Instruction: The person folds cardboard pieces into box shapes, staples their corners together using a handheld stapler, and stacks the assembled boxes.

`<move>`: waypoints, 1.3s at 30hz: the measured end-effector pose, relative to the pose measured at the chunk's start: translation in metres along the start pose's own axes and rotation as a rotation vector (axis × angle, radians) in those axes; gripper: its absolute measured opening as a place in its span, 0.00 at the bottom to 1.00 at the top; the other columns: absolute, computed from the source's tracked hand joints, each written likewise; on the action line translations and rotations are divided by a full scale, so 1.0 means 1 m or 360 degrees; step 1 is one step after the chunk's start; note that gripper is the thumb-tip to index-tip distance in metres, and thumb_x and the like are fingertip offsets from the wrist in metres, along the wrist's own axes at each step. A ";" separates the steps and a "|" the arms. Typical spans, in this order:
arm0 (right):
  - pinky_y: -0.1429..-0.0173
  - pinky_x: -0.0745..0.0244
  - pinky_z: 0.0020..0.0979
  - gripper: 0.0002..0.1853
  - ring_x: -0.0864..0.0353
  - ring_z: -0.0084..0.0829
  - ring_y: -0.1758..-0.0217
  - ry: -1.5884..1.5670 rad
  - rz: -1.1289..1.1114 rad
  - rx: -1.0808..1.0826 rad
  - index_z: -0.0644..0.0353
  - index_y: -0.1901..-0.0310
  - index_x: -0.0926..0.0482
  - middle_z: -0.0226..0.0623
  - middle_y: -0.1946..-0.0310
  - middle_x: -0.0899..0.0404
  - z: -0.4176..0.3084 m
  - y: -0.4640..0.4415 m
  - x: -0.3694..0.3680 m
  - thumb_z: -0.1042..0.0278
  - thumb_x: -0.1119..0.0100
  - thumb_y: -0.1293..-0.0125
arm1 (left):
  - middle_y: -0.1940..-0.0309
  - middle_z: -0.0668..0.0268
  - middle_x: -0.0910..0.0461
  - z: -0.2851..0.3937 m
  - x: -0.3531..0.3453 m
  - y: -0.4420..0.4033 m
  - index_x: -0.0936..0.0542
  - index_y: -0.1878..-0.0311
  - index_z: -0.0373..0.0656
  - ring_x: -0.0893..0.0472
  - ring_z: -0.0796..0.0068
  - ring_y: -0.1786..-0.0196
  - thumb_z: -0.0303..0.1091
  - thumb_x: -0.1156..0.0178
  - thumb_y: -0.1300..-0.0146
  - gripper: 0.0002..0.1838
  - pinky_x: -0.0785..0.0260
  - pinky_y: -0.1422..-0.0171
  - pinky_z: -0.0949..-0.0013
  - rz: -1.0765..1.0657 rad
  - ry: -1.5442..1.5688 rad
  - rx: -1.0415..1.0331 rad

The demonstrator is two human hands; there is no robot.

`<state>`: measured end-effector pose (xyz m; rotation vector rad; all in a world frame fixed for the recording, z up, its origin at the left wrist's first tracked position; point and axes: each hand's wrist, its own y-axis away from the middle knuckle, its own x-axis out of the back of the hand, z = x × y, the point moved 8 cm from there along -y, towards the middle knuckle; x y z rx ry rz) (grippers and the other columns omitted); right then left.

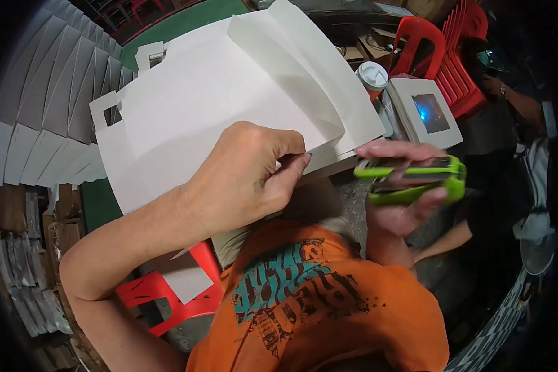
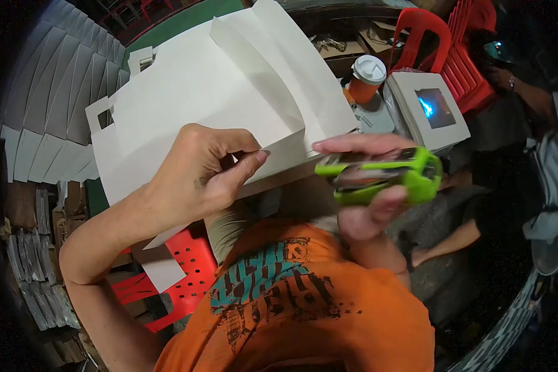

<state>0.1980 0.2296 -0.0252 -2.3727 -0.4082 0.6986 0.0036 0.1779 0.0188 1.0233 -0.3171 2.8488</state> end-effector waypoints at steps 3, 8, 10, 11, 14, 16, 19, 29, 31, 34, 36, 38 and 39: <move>0.49 0.19 0.36 0.51 0.15 0.39 0.56 0.0074 -0.0094 0.0415 0.66 0.39 0.31 0.53 0.57 0.16 -0.007 -0.026 -0.014 0.14 0.56 0.34 | 0.86 0.64 0.31 0.002 -0.001 -0.004 0.16 0.66 0.32 0.35 0.84 0.81 0.24 0.37 0.29 0.08 0.41 0.77 0.70 -0.0001 -0.0024 0.0003; 0.53 0.19 0.30 0.62 0.15 0.33 0.58 0.0536 -0.0162 0.0216 0.72 0.39 0.27 0.47 0.54 0.16 0.013 -0.029 -0.032 0.06 0.67 0.39 | 0.87 0.60 0.32 0.003 -0.003 -0.005 0.16 0.67 0.32 0.36 0.80 0.82 0.26 0.36 0.30 0.09 0.42 0.78 0.67 0.0043 -0.0087 -0.0049; 0.54 0.19 0.29 0.64 0.15 0.32 0.58 0.0572 -0.0122 0.0136 0.73 0.40 0.25 0.47 0.52 0.17 0.017 -0.026 -0.039 0.05 0.69 0.40 | 0.87 0.59 0.32 0.002 -0.003 -0.006 0.16 0.67 0.32 0.36 0.78 0.83 0.27 0.36 0.30 0.09 0.42 0.78 0.66 0.0039 -0.0105 -0.0062; 0.55 0.20 0.29 0.62 0.15 0.31 0.59 0.0592 -0.0128 0.0150 0.73 0.43 0.23 0.46 0.53 0.17 0.019 -0.026 -0.039 0.07 0.70 0.38 | 0.87 0.59 0.32 0.002 -0.003 -0.005 0.16 0.68 0.32 0.36 0.78 0.83 0.27 0.36 0.30 0.09 0.41 0.78 0.66 0.0048 -0.0104 -0.0062; 0.60 0.21 0.30 0.58 0.15 0.31 0.62 0.0679 -0.0165 0.0193 0.74 0.52 0.19 0.44 0.57 0.16 0.023 -0.027 -0.040 0.11 0.71 0.32 | 0.87 0.58 0.32 0.004 -0.002 -0.005 0.17 0.68 0.32 0.37 0.77 0.83 0.27 0.36 0.31 0.09 0.41 0.78 0.66 0.0056 -0.0107 -0.0069; 0.64 0.24 0.30 0.52 0.17 0.31 0.67 0.0698 -0.0119 0.0309 0.71 0.61 0.19 0.43 0.62 0.17 0.024 -0.029 -0.042 0.18 0.72 0.25 | 0.87 0.57 0.31 0.003 -0.002 -0.004 0.17 0.68 0.33 0.37 0.76 0.84 0.27 0.36 0.31 0.09 0.41 0.78 0.65 0.0052 -0.0106 -0.0053; 0.58 0.24 0.28 0.57 0.21 0.28 0.65 0.0922 -0.0160 0.0095 0.69 0.56 0.22 0.40 0.65 0.20 0.025 -0.029 -0.044 0.09 0.77 0.33 | 0.86 0.54 0.28 0.007 -0.001 -0.003 0.16 0.68 0.33 0.34 0.70 0.86 0.27 0.36 0.32 0.09 0.40 0.78 0.64 0.0078 -0.0178 -0.0101; 0.51 0.24 0.41 0.49 0.21 0.34 0.65 0.0943 -0.0332 0.0478 0.66 0.61 0.24 0.39 0.68 0.20 0.008 -0.033 -0.057 0.17 0.73 0.27 | 0.82 0.47 0.24 0.013 -0.003 0.000 0.16 0.68 0.32 0.26 0.55 0.82 0.24 0.37 0.39 0.05 0.31 0.73 0.59 0.0162 -0.0169 -0.0184; 0.58 0.25 0.40 0.42 0.20 0.39 0.68 0.0798 -0.0324 0.0595 0.66 0.64 0.23 0.40 0.69 0.20 0.013 -0.029 -0.060 0.24 0.62 0.25 | 0.79 0.44 0.21 0.014 -0.002 -0.003 0.17 0.71 0.30 0.18 0.40 0.74 0.23 0.40 0.45 0.06 0.23 0.66 0.50 0.0111 -0.0099 -0.0067; 0.65 0.26 0.39 0.39 0.20 0.43 0.70 0.0796 -0.0285 0.0557 0.67 0.65 0.22 0.41 0.70 0.21 0.020 -0.022 -0.056 0.28 0.54 0.24 | 0.79 0.43 0.21 0.010 -0.006 -0.005 0.17 0.71 0.30 0.18 0.40 0.73 0.23 0.41 0.47 0.06 0.24 0.66 0.50 0.0096 -0.0118 -0.0052; 0.64 0.29 0.36 0.43 0.23 0.37 0.69 0.0892 -0.0305 0.0388 0.66 0.63 0.25 0.40 0.69 0.22 0.021 -0.021 -0.056 0.22 0.59 0.26 | 0.79 0.43 0.22 0.013 -0.007 -0.004 0.17 0.71 0.30 0.19 0.40 0.73 0.23 0.42 0.46 0.06 0.24 0.66 0.50 0.0083 -0.0129 -0.0053; 0.60 0.28 0.34 0.48 0.24 0.31 0.67 0.0994 -0.0353 0.0237 0.66 0.62 0.26 0.38 0.67 0.22 0.021 -0.021 -0.056 0.15 0.66 0.28 | 0.80 0.46 0.23 0.014 -0.008 -0.002 0.16 0.68 0.31 0.21 0.50 0.77 0.24 0.41 0.43 0.07 0.27 0.69 0.55 0.0034 -0.0132 -0.0039; 0.57 0.25 0.36 0.49 0.23 0.32 0.67 0.1024 -0.0362 0.0169 0.66 0.62 0.26 0.39 0.67 0.21 0.023 -0.022 -0.055 0.14 0.68 0.28 | 0.82 0.49 0.24 0.013 -0.008 -0.001 0.15 0.64 0.31 0.24 0.61 0.80 0.24 0.40 0.40 0.07 0.30 0.72 0.60 -0.0009 -0.0132 -0.0024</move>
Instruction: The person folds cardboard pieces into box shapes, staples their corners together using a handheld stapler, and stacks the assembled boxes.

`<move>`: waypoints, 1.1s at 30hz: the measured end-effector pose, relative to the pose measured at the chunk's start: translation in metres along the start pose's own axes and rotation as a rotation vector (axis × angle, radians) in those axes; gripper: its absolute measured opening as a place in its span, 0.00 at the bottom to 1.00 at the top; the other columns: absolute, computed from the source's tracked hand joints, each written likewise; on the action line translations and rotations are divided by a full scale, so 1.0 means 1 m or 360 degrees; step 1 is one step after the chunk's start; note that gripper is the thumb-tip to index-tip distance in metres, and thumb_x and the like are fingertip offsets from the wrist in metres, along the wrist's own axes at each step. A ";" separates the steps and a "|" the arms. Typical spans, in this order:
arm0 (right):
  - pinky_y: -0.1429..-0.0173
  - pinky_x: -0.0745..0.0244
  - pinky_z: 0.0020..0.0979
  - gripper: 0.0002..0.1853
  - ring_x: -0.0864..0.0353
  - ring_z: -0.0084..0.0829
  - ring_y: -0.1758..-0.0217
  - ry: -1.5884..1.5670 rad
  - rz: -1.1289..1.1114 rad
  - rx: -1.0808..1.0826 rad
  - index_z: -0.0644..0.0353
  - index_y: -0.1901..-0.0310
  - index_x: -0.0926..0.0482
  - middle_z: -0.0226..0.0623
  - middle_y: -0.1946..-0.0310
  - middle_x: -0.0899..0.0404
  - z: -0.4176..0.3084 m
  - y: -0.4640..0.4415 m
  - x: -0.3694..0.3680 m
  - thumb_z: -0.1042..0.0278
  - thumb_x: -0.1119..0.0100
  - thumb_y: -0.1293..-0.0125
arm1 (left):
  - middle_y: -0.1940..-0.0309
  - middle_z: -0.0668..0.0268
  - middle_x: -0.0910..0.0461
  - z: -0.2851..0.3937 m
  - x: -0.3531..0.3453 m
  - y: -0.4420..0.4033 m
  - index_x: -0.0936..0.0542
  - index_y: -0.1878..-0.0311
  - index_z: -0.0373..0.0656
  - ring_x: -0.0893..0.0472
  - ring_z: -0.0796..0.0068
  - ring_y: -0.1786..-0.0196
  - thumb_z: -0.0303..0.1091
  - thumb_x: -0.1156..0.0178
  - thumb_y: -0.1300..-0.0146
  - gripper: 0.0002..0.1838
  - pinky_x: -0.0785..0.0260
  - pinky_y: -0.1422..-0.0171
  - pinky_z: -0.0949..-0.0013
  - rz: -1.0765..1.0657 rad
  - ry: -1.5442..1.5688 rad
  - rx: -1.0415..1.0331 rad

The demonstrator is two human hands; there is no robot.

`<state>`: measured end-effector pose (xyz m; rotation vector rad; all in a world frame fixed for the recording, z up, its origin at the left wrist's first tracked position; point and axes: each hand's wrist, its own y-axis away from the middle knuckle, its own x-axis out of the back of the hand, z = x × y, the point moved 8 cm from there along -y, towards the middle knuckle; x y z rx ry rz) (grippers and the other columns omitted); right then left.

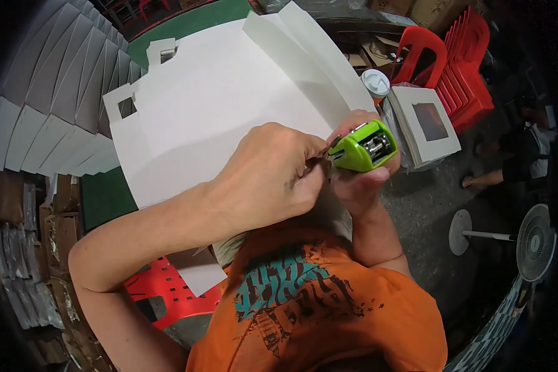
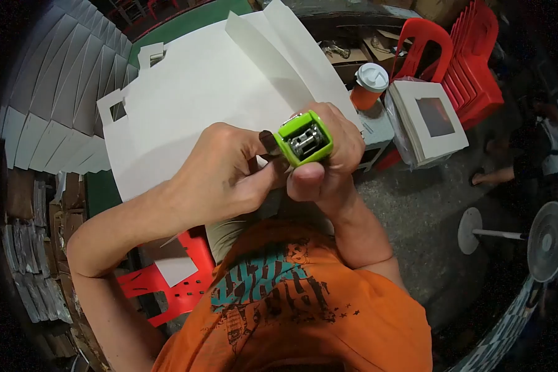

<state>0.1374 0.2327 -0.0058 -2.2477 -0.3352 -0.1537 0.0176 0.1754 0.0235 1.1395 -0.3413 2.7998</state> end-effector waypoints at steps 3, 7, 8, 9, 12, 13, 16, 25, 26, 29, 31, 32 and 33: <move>0.40 0.26 0.50 0.54 0.17 0.42 0.58 -0.0324 0.0079 0.0185 0.65 0.58 0.25 0.45 0.61 0.18 -0.004 -0.007 0.010 0.09 0.78 0.33 | 0.70 0.48 0.14 0.000 0.015 0.018 0.13 0.50 0.34 0.13 0.65 0.69 0.31 0.32 0.36 0.14 0.23 0.65 0.64 -0.0204 0.0115 0.0154; 0.22 0.36 0.65 0.57 0.14 0.60 0.45 -0.0710 0.0162 0.0435 0.61 0.50 0.26 0.58 0.49 0.18 -0.021 -0.002 0.036 0.06 0.82 0.37 | 0.45 0.48 0.13 0.027 0.072 0.087 0.16 0.37 0.40 0.11 0.48 0.47 0.62 0.23 0.48 0.42 0.20 0.41 0.56 -0.0065 0.0032 -0.0197; 0.23 0.36 0.64 0.53 0.14 0.58 0.44 -0.0730 0.0107 0.0479 0.61 0.50 0.26 0.57 0.49 0.18 -0.028 0.000 0.040 0.09 0.76 0.35 | 0.45 0.48 0.13 0.028 0.077 0.107 0.16 0.38 0.42 0.12 0.47 0.47 0.68 0.26 0.49 0.44 0.21 0.40 0.54 0.0011 -0.0068 -0.0271; 0.23 0.35 0.63 0.49 0.14 0.57 0.43 -0.0629 -0.0032 0.0465 0.60 0.50 0.25 0.56 0.49 0.17 -0.033 0.005 0.037 0.12 0.71 0.32 | 0.44 0.48 0.13 0.029 0.082 0.127 0.16 0.38 0.44 0.12 0.47 0.46 0.75 0.28 0.50 0.48 0.21 0.39 0.51 0.0093 -0.0171 -0.0340; 0.26 0.30 0.58 0.40 0.12 0.50 0.44 -0.0238 -0.0329 0.0495 0.58 0.51 0.23 0.50 0.54 0.14 -0.035 0.015 0.011 0.20 0.56 0.28 | 0.47 0.48 0.13 0.020 0.064 0.182 0.17 0.38 0.52 0.12 0.47 0.46 0.82 0.33 0.51 0.48 0.22 0.35 0.42 0.0300 -0.0671 -0.0263; 0.28 0.27 0.55 0.39 0.10 0.45 0.47 -0.0146 -0.0368 0.0544 0.58 0.53 0.22 0.46 0.57 0.12 -0.035 0.018 0.002 0.21 0.52 0.29 | 0.48 0.49 0.12 0.017 0.059 0.192 0.17 0.40 0.51 0.11 0.48 0.46 0.76 0.32 0.45 0.42 0.21 0.35 0.43 0.0373 -0.0787 -0.0283; 0.36 0.22 0.50 0.36 0.10 0.38 0.59 -0.0192 -0.0311 0.0521 0.59 0.57 0.20 0.38 0.67 0.14 -0.032 0.025 -0.015 0.25 0.47 0.28 | 0.54 0.54 0.10 -0.003 0.044 0.218 0.18 0.45 0.49 0.11 0.52 0.50 0.57 0.31 0.32 0.24 0.20 0.36 0.45 0.0588 -0.0964 -0.0318; 0.44 0.23 0.49 0.48 0.18 0.34 0.70 -0.0601 -0.0210 0.0241 0.65 0.61 0.19 0.36 0.71 0.17 -0.013 0.011 -0.014 0.14 0.53 0.34 | 0.75 0.63 0.18 -0.035 0.047 0.234 0.33 0.32 0.45 0.18 0.66 0.68 0.28 0.35 0.29 0.25 0.24 0.37 0.43 0.1715 -0.0076 -0.0174; 0.45 0.22 0.49 0.47 0.18 0.35 0.71 -0.0617 -0.0300 0.0280 0.65 0.62 0.19 0.36 0.71 0.18 -0.016 0.005 -0.018 0.15 0.51 0.34 | 0.73 0.63 0.18 -0.027 0.040 0.220 0.31 0.34 0.46 0.18 0.65 0.67 0.28 0.34 0.30 0.24 0.23 0.38 0.45 0.1510 -0.0089 -0.0211; 0.47 0.21 0.47 0.43 0.18 0.38 0.71 -0.0656 -0.0592 0.0439 0.64 0.64 0.18 0.36 0.71 0.18 -0.027 -0.010 -0.031 0.18 0.46 0.34 | 0.69 0.62 0.16 0.015 0.026 0.179 0.23 0.43 0.49 0.16 0.64 0.63 0.27 0.29 0.37 0.21 0.20 0.43 0.51 0.0792 -0.0223 -0.0401; 0.47 0.21 0.46 0.46 0.19 0.37 0.72 -0.0598 -0.0765 0.0417 0.64 0.68 0.19 0.35 0.73 0.19 -0.031 -0.019 -0.041 0.16 0.53 0.33 | 0.67 0.62 0.15 0.035 0.010 0.158 0.18 0.50 0.50 0.15 0.64 0.62 0.27 0.25 0.44 0.19 0.18 0.48 0.56 0.0502 -0.0457 -0.0719; 0.47 0.21 0.46 0.47 0.19 0.36 0.73 -0.0554 -0.0840 0.0373 0.64 0.69 0.20 0.35 0.74 0.19 -0.032 -0.023 -0.046 0.15 0.56 0.32 | 0.65 0.61 0.15 0.043 0.003 0.153 0.17 0.52 0.50 0.15 0.64 0.62 0.28 0.24 0.46 0.18 0.17 0.50 0.58 0.0522 -0.0586 -0.0912; 0.47 0.21 0.46 0.48 0.20 0.35 0.73 -0.0551 -0.0877 0.0304 0.64 0.71 0.20 0.34 0.75 0.20 -0.030 -0.027 -0.047 0.14 0.60 0.32 | 0.64 0.61 0.14 0.049 -0.001 0.152 0.16 0.54 0.50 0.15 0.64 0.62 0.28 0.23 0.49 0.18 0.17 0.52 0.59 0.0537 -0.0711 -0.1110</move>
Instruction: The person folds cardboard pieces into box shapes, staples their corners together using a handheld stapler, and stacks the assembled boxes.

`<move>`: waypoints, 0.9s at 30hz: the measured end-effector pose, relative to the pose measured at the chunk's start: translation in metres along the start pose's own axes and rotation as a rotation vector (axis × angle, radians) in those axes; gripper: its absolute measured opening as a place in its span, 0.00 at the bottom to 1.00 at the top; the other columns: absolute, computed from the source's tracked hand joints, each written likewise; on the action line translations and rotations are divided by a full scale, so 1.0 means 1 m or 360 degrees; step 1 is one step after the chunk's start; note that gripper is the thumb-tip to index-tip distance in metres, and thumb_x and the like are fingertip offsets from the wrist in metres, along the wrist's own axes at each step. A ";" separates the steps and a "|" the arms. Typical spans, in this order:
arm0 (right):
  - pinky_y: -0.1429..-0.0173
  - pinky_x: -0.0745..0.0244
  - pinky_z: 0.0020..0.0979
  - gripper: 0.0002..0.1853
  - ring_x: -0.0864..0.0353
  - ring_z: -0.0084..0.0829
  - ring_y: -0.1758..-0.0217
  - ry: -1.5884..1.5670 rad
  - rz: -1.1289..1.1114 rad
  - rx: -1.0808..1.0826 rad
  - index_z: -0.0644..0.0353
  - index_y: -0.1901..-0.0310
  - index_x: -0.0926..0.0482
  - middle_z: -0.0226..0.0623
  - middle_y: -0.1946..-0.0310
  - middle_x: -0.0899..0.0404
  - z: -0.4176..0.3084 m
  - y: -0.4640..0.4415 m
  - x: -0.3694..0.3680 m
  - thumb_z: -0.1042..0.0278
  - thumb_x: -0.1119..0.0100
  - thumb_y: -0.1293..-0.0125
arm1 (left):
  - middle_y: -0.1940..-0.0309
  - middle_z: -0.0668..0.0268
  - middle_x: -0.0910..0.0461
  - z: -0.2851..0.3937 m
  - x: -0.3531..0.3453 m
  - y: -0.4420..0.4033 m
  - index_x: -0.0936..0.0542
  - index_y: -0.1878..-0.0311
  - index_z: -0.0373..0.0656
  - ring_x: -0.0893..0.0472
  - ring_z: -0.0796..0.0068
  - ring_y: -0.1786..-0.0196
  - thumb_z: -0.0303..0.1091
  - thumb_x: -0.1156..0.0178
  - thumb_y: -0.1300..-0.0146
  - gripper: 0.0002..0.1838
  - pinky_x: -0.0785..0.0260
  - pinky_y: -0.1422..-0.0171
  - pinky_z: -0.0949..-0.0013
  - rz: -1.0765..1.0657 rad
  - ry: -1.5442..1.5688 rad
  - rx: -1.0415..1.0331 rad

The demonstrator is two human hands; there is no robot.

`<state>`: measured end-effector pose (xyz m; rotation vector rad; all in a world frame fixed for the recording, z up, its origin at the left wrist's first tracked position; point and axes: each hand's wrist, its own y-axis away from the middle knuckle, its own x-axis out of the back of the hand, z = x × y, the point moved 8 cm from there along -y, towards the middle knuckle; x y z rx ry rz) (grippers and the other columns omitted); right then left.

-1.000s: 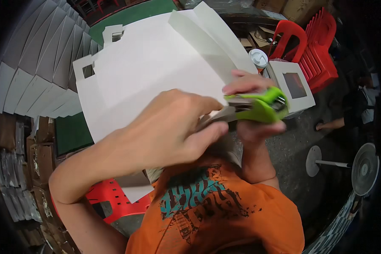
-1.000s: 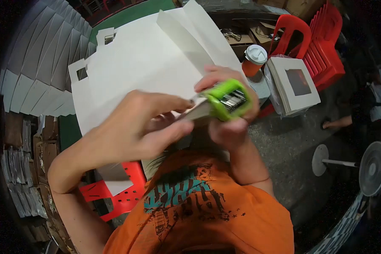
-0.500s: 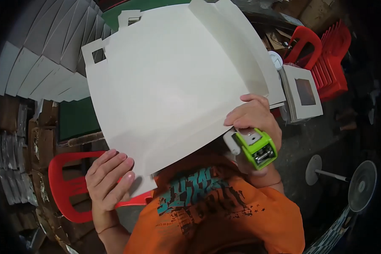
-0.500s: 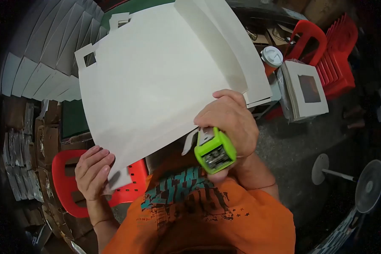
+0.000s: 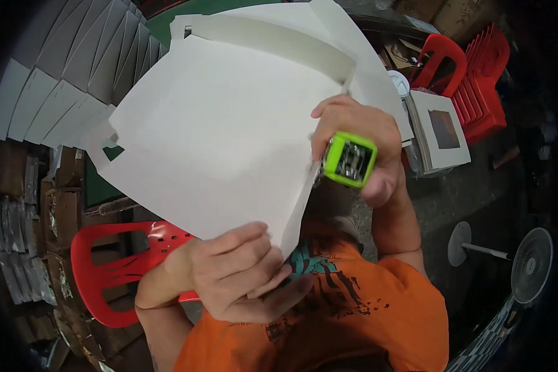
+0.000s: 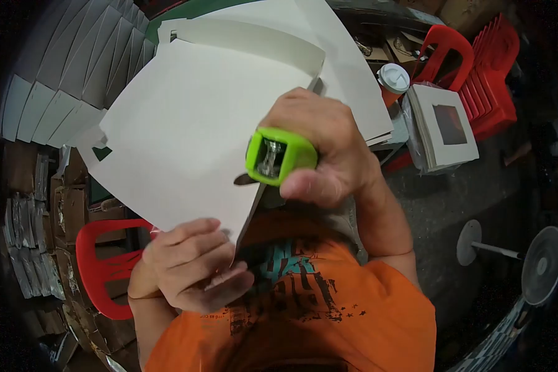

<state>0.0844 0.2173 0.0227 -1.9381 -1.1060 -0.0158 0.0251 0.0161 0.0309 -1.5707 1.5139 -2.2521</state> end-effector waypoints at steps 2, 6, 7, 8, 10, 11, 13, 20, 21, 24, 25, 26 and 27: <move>0.49 0.21 0.44 0.47 0.20 0.35 0.72 -0.0068 -0.0026 -0.0074 0.64 0.71 0.21 0.35 0.75 0.20 0.007 -0.006 0.005 0.16 0.59 0.30 | 0.62 0.60 0.14 -0.012 0.006 -0.008 0.15 0.53 0.51 0.15 0.65 0.64 0.29 0.23 0.48 0.18 0.18 0.55 0.61 -0.0034 -0.0056 0.0068; 0.60 0.27 0.39 0.36 0.25 0.37 0.73 -0.0122 -0.0086 -0.0063 0.63 0.68 0.20 0.36 0.76 0.24 0.012 -0.013 0.002 0.30 0.47 0.27 | 0.61 0.60 0.14 -0.036 0.007 -0.024 0.15 0.49 0.42 0.18 0.70 0.69 0.26 0.24 0.46 0.19 0.25 0.70 0.68 -0.0320 0.0087 0.0111; 0.64 0.29 0.38 0.31 0.28 0.38 0.74 -0.0128 -0.0099 -0.0011 0.62 0.66 0.19 0.36 0.77 0.25 0.013 -0.015 0.000 0.35 0.41 0.26 | 0.61 0.60 0.15 -0.042 0.003 -0.027 0.15 0.48 0.40 0.18 0.71 0.71 0.26 0.25 0.45 0.19 0.27 0.72 0.69 -0.0421 0.0130 0.0102; 0.65 0.29 0.37 0.31 0.26 0.35 0.73 -0.0083 -0.0189 0.0021 0.62 0.66 0.20 0.36 0.77 0.25 0.013 -0.018 -0.002 0.36 0.42 0.25 | 0.64 0.62 0.15 -0.048 -0.003 -0.029 0.15 0.49 0.35 0.19 0.73 0.73 0.25 0.26 0.43 0.17 0.30 0.76 0.69 -0.0426 0.0184 -0.0003; 0.65 0.29 0.36 0.33 0.24 0.33 0.72 -0.0293 -0.0048 -0.0055 0.63 0.67 0.21 0.36 0.77 0.23 0.015 -0.018 -0.001 0.34 0.44 0.24 | 0.66 0.63 0.15 -0.062 -0.009 -0.033 0.14 0.51 0.35 0.20 0.73 0.74 0.25 0.26 0.41 0.15 0.30 0.76 0.68 -0.0447 0.0402 0.0065; 0.65 0.28 0.35 0.34 0.23 0.31 0.71 -0.0396 0.0025 -0.0095 0.63 0.68 0.21 0.35 0.77 0.23 0.015 -0.017 -0.001 0.32 0.45 0.24 | 0.67 0.64 0.16 -0.066 -0.012 -0.034 0.14 0.51 0.35 0.20 0.73 0.74 0.25 0.26 0.40 0.14 0.29 0.76 0.68 -0.0457 0.0513 0.0096; 0.54 0.21 0.38 0.51 0.18 0.37 0.69 -0.0794 0.0184 -0.0301 0.65 0.60 0.21 0.40 0.71 0.19 0.019 -0.005 0.000 0.14 0.70 0.28 | 0.68 0.64 0.16 -0.069 -0.012 -0.034 0.14 0.52 0.35 0.20 0.72 0.75 0.25 0.26 0.40 0.13 0.29 0.75 0.69 -0.0448 0.0504 0.0050; 0.46 0.25 0.40 0.58 0.19 0.35 0.64 -0.1277 0.0556 -0.0384 0.64 0.60 0.23 0.42 0.70 0.17 0.009 0.017 -0.021 0.03 0.75 0.39 | 0.69 0.65 0.17 -0.066 -0.013 -0.032 0.16 0.58 0.38 0.20 0.71 0.75 0.26 0.25 0.41 0.10 0.29 0.75 0.70 -0.0486 0.0476 -0.0007; 0.46 0.26 0.40 0.59 0.19 0.34 0.63 -0.1199 0.0528 -0.0437 0.64 0.60 0.22 0.42 0.69 0.17 0.009 0.019 -0.024 0.02 0.74 0.41 | 0.69 0.66 0.18 -0.066 -0.014 -0.031 0.16 0.59 0.38 0.20 0.71 0.75 0.26 0.25 0.41 0.10 0.29 0.75 0.70 -0.0485 0.0487 -0.0032; 0.52 0.26 0.37 0.60 0.21 0.33 0.62 -0.0718 0.0242 -0.0641 0.65 0.64 0.20 0.40 0.70 0.17 -0.004 0.011 -0.020 0.01 0.74 0.43 | 0.73 0.67 0.29 -0.063 -0.012 -0.032 0.23 0.66 0.40 0.21 0.70 0.73 0.27 0.32 0.43 0.08 0.29 0.75 0.66 -0.0340 0.0409 0.0027; 0.54 0.27 0.35 0.61 0.22 0.33 0.62 -0.0583 0.0154 -0.0688 0.65 0.66 0.20 0.39 0.70 0.17 -0.007 0.010 -0.019 0.00 0.74 0.44 | 0.73 0.67 0.30 -0.062 -0.013 -0.032 0.23 0.67 0.40 0.22 0.70 0.73 0.27 0.32 0.43 0.08 0.30 0.75 0.66 -0.0307 0.0408 0.0021; 0.55 0.27 0.35 0.61 0.23 0.33 0.62 -0.0540 0.0146 -0.0664 0.66 0.66 0.19 0.39 0.70 0.17 -0.009 0.009 -0.022 0.01 0.75 0.44 | 0.73 0.67 0.30 -0.062 -0.013 -0.032 0.23 0.67 0.40 0.22 0.70 0.74 0.27 0.32 0.43 0.08 0.30 0.75 0.66 -0.0274 0.0409 0.0014; 0.55 0.27 0.36 0.60 0.23 0.33 0.63 -0.0500 0.0144 -0.0600 0.66 0.67 0.19 0.38 0.70 0.17 -0.011 0.008 -0.023 0.02 0.75 0.41 | 0.74 0.67 0.31 -0.062 -0.012 -0.033 0.24 0.67 0.40 0.23 0.70 0.74 0.27 0.32 0.44 0.08 0.31 0.75 0.66 -0.0240 0.0410 0.0005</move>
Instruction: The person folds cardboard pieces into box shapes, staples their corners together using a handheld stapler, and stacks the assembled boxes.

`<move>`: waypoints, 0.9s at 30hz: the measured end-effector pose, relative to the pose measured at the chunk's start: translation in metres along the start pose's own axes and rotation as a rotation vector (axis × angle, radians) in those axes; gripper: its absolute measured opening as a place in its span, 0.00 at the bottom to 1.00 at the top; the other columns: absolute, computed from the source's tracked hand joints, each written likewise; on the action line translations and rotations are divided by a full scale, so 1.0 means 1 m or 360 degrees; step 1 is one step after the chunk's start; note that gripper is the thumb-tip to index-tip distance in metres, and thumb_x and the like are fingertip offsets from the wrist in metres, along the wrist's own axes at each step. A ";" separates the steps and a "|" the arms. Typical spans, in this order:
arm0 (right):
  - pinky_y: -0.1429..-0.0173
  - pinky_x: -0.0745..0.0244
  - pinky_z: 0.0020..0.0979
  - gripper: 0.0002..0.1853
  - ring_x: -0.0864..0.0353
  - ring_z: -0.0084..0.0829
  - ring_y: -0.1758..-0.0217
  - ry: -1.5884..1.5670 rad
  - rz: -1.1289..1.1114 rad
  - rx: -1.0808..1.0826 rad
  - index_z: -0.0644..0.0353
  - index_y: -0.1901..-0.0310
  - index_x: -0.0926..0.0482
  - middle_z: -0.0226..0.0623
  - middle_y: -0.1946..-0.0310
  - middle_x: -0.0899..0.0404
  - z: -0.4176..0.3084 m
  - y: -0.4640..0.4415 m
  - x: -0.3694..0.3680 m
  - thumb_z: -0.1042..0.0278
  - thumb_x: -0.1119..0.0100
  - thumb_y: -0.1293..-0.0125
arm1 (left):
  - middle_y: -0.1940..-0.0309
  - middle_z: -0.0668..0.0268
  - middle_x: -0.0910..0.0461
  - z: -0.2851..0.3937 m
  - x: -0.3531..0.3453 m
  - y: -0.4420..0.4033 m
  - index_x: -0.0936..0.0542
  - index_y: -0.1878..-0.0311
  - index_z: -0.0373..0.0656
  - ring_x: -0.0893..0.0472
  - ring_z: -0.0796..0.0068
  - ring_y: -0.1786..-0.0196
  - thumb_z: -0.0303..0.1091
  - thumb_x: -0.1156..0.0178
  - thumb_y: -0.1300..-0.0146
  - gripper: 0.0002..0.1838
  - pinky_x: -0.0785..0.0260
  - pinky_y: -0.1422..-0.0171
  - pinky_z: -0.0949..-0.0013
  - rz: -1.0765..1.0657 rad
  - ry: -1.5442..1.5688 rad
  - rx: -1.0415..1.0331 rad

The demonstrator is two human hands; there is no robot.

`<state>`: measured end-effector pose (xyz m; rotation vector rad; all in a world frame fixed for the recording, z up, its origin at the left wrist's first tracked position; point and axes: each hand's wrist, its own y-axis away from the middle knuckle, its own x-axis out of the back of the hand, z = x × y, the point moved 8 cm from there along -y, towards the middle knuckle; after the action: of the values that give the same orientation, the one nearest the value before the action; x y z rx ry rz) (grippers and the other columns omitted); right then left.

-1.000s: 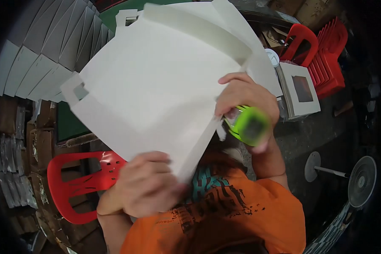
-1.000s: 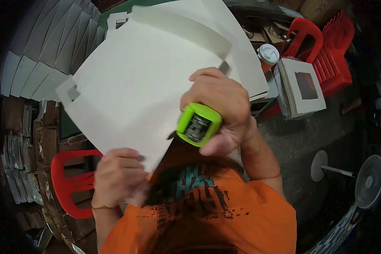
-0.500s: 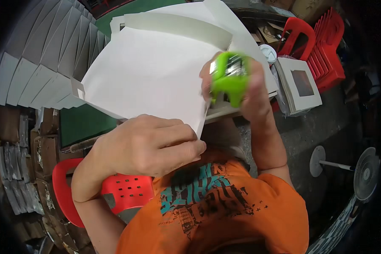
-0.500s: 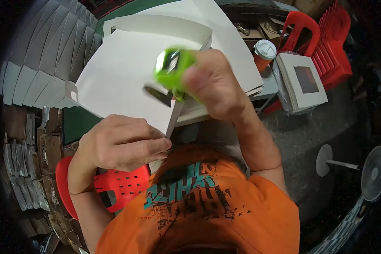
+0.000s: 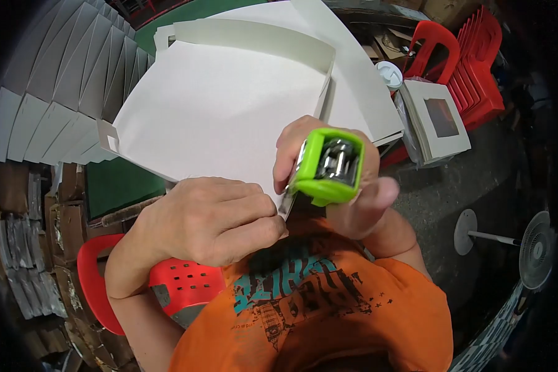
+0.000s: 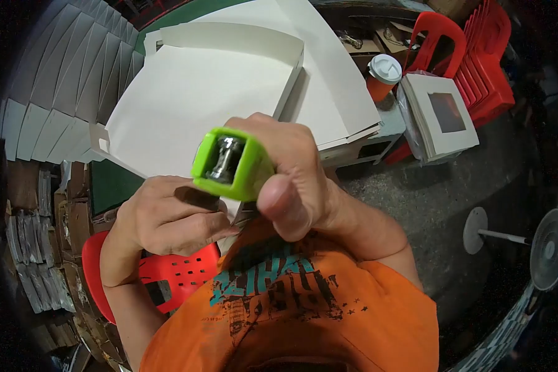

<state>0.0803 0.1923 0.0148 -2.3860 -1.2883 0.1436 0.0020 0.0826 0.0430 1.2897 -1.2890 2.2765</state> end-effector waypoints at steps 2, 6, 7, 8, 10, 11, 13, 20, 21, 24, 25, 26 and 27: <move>0.54 0.26 0.37 0.58 0.23 0.34 0.65 0.0076 -0.0007 0.0130 0.66 0.69 0.20 0.37 0.70 0.18 -0.004 0.000 -0.004 0.06 0.76 0.36 | 0.75 0.67 0.32 -0.001 0.000 0.001 0.24 0.68 0.40 0.24 0.70 0.75 0.27 0.32 0.44 0.08 0.32 0.75 0.66 -0.0052 -0.0003 0.0004; 0.53 0.25 0.39 0.53 0.23 0.34 0.70 0.0135 -0.0015 0.0306 0.64 0.70 0.22 0.36 0.71 0.18 -0.007 -0.001 -0.008 0.12 0.77 0.29 | 0.76 0.67 0.34 0.000 0.000 0.002 0.25 0.68 0.40 0.26 0.70 0.76 0.27 0.32 0.45 0.09 0.35 0.76 0.66 -0.0009 -0.0045 -0.0029; 0.56 0.26 0.37 0.53 0.24 0.33 0.71 0.0138 -0.0016 0.0306 0.63 0.70 0.22 0.36 0.71 0.19 -0.005 -0.001 -0.008 0.12 0.76 0.29 | 0.76 0.67 0.33 0.000 -0.001 0.002 0.25 0.68 0.40 0.26 0.70 0.76 0.27 0.32 0.44 0.09 0.35 0.76 0.66 -0.0019 -0.0052 -0.0024; 0.58 0.27 0.35 0.53 0.25 0.32 0.72 0.0140 -0.0008 0.0304 0.63 0.71 0.23 0.36 0.71 0.20 -0.005 -0.001 -0.009 0.12 0.76 0.29 | 0.76 0.67 0.33 0.001 -0.001 0.002 0.25 0.69 0.41 0.26 0.70 0.76 0.27 0.32 0.44 0.09 0.35 0.76 0.66 -0.0029 -0.0059 -0.0017; 0.63 0.29 0.32 0.52 0.26 0.29 0.73 0.0145 0.0017 0.0300 0.63 0.72 0.24 0.35 0.73 0.22 -0.003 -0.002 -0.009 0.12 0.75 0.30 | 0.76 0.67 0.33 0.001 -0.001 0.002 0.25 0.69 0.41 0.26 0.70 0.76 0.28 0.31 0.43 0.09 0.35 0.76 0.66 0.0004 -0.0082 -0.0007; 0.65 0.31 0.30 0.52 0.27 0.28 0.74 0.0129 0.0037 0.0294 0.63 0.72 0.24 0.34 0.73 0.23 -0.002 -0.003 -0.009 0.12 0.75 0.30 | 0.76 0.68 0.33 0.002 -0.002 0.001 0.25 0.69 0.41 0.26 0.70 0.77 0.28 0.30 0.43 0.10 0.35 0.76 0.66 0.0045 -0.0097 -0.0003; 0.70 0.35 0.28 0.52 0.28 0.26 0.74 0.0074 0.0077 0.0280 0.63 0.73 0.25 0.33 0.74 0.25 0.001 -0.003 -0.009 0.12 0.74 0.30 | 0.77 0.68 0.32 0.002 0.000 0.001 0.25 0.69 0.41 0.26 0.70 0.77 0.29 0.28 0.43 0.12 0.36 0.76 0.66 0.0098 -0.0146 0.0017; 0.44 0.27 0.45 0.42 0.24 0.30 0.73 0.0025 0.0002 0.0486 0.56 0.72 0.21 0.34 0.70 0.17 -0.011 0.007 -0.014 0.18 0.58 0.28 | 0.80 0.67 0.30 -0.003 0.016 0.004 0.26 0.61 0.41 0.27 0.68 0.81 0.34 0.20 0.46 0.21 0.35 0.78 0.65 0.0011 -0.0264 0.0153; 0.44 0.26 0.45 0.41 0.23 0.30 0.73 0.0094 -0.0013 0.0511 0.56 0.73 0.21 0.33 0.71 0.17 -0.014 0.011 -0.018 0.19 0.58 0.28 | 0.80 0.67 0.30 -0.005 0.015 0.006 0.27 0.61 0.41 0.27 0.67 0.81 0.33 0.21 0.46 0.21 0.35 0.78 0.65 0.0026 -0.0272 0.0127; 0.51 0.27 0.41 0.41 0.24 0.31 0.74 0.0184 0.0041 0.0682 0.56 0.73 0.22 0.31 0.73 0.19 -0.021 0.015 -0.023 0.21 0.61 0.25 | 0.79 0.66 0.29 -0.006 0.011 0.008 0.27 0.62 0.41 0.26 0.67 0.80 0.33 0.21 0.46 0.20 0.34 0.77 0.66 0.0068 -0.0283 0.0109; 0.53 0.27 0.40 0.42 0.25 0.31 0.75 0.0135 0.0076 0.0679 0.56 0.73 0.23 0.31 0.73 0.19 -0.021 0.016 -0.021 0.20 0.62 0.25 | 0.79 0.66 0.29 -0.006 0.011 0.008 0.27 0.62 0.41 0.27 0.67 0.80 0.33 0.21 0.46 0.20 0.35 0.77 0.66 0.0075 -0.0274 0.0106; 0.55 0.28 0.40 0.42 0.25 0.31 0.76 0.0119 0.0100 0.0673 0.56 0.73 0.23 0.30 0.73 0.19 -0.020 0.017 -0.021 0.20 0.63 0.25 | 0.79 0.67 0.30 -0.006 0.011 0.008 0.26 0.63 0.41 0.27 0.66 0.80 0.34 0.21 0.46 0.21 0.35 0.77 0.66 0.0071 -0.0272 0.0117; 0.57 0.29 0.39 0.43 0.25 0.31 0.76 0.0104 0.0125 0.0667 0.56 0.73 0.23 0.30 0.73 0.20 -0.020 0.018 -0.020 0.19 0.64 0.26 | 0.79 0.67 0.30 -0.006 0.011 0.008 0.26 0.63 0.41 0.27 0.66 0.80 0.35 0.20 0.46 0.21 0.35 0.77 0.66 0.0067 -0.0269 0.0128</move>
<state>0.0886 0.1613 0.0231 -2.0623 -1.0176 0.3223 -0.0130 0.0799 0.0456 1.5257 -1.3008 2.3119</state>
